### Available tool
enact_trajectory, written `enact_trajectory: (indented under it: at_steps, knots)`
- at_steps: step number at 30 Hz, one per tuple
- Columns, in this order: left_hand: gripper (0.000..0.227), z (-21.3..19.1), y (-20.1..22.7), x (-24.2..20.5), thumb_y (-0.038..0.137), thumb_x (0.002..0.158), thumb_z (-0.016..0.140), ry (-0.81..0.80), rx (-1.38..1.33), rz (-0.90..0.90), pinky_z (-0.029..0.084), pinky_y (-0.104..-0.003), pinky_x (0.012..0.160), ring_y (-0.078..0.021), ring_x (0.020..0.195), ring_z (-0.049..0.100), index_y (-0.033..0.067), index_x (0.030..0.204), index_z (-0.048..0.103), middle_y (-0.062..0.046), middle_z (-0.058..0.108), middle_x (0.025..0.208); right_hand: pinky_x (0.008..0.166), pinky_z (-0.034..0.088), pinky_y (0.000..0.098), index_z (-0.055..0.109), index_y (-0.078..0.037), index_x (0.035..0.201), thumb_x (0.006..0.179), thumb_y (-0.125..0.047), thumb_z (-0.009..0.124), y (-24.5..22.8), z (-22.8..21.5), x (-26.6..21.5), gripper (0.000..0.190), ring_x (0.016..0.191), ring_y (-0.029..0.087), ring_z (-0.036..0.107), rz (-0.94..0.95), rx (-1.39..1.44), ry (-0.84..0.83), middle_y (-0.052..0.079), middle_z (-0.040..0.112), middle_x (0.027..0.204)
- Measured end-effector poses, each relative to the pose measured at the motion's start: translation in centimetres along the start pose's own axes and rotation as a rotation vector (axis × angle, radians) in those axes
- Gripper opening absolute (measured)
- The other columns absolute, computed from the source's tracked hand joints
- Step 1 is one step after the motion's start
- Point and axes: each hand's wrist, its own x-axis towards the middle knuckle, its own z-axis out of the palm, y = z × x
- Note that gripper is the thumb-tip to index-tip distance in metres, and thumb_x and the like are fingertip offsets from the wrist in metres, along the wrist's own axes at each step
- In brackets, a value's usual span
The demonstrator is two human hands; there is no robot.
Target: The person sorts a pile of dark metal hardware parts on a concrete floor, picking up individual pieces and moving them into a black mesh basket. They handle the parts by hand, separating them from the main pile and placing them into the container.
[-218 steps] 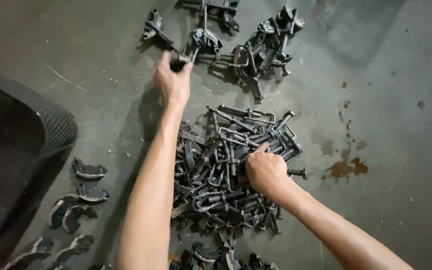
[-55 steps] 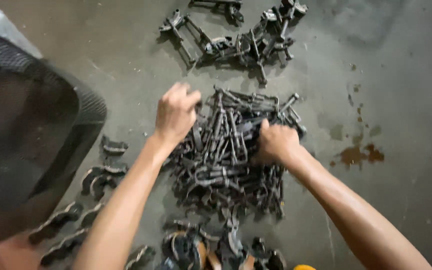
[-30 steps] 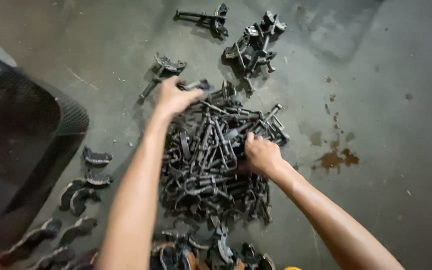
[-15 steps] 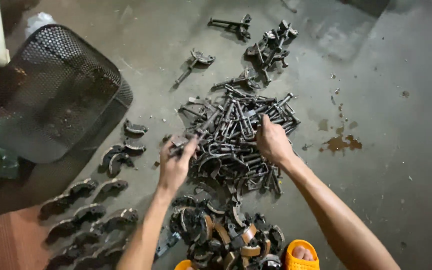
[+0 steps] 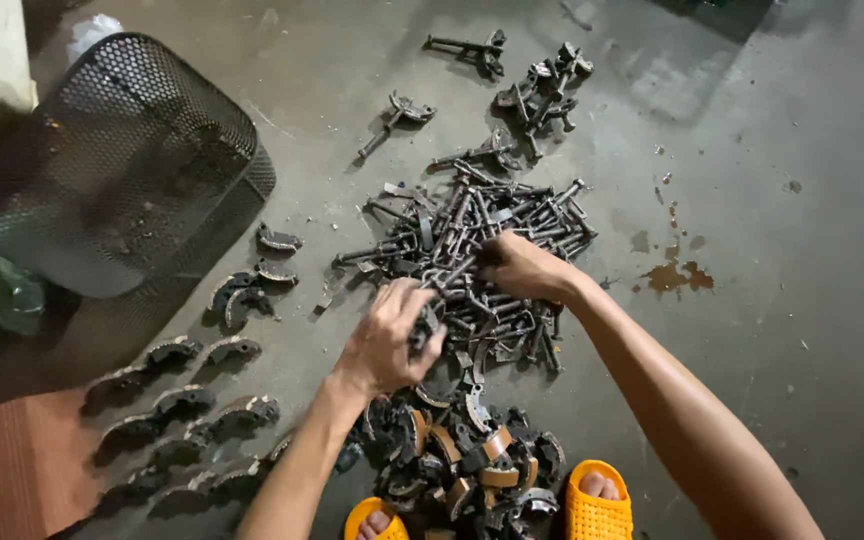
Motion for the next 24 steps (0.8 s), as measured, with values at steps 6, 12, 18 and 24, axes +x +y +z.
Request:
enact_trajectory:
  at_steps: [6,12,18,24]
  knots:
    - [0.064,-1.5,1.0,0.7,0.039,0.102,0.061,0.222,-0.004,-0.177,0.060,-0.056,0.077,-0.0438,0.086,0.067,-0.0085,0.141,0.042,-0.029,0.061,0.100,0.072,0.054,0.0526,0.072,-0.002,0.099,0.085,-0.018,0.063,0.9,2.9,0.0,0.024,0.085,0.042,0.073,0.035,0.095,0.198,0.026,0.072,0.084]
    - [0.066,1.7,-1.9,0.3,0.063,0.096,0.050,0.343,0.142,-0.110,0.058,-0.044,0.071,-0.0362,0.080,0.068,0.0008,0.116,0.057,-0.014,0.059,0.092,0.075,0.056,0.0515,0.074,-0.004,0.097,0.088,-0.022,0.065,-0.1,5.5,0.0,0.022,0.087,0.041,0.074,0.178,0.170,0.284,0.022,0.074,0.083]
    - [0.061,-0.3,0.9,2.8,0.065,0.097,0.047,0.320,0.280,-0.055,0.058,-0.039,0.062,-0.0278,0.072,0.067,0.0051,0.103,0.059,-0.007,0.055,0.088,0.077,0.054,0.0528,0.075,-0.003,0.096,0.085,-0.021,0.065,-0.9,5.7,-1.4,0.023,0.091,0.043,0.073,0.203,0.285,0.294,0.025,0.074,0.085]
    - [0.039,-1.8,4.9,6.6,0.042,0.103,0.058,0.412,-0.047,-0.481,0.055,-0.043,0.057,-0.0363,0.066,0.069,0.0042,0.094,0.060,-0.014,0.063,0.073,0.070,0.052,0.0533,0.071,0.002,0.102,0.088,-0.013,0.063,-0.5,6.7,-1.4,0.022,0.082,0.047,0.072,0.065,0.345,0.545,0.029,0.072,0.084]
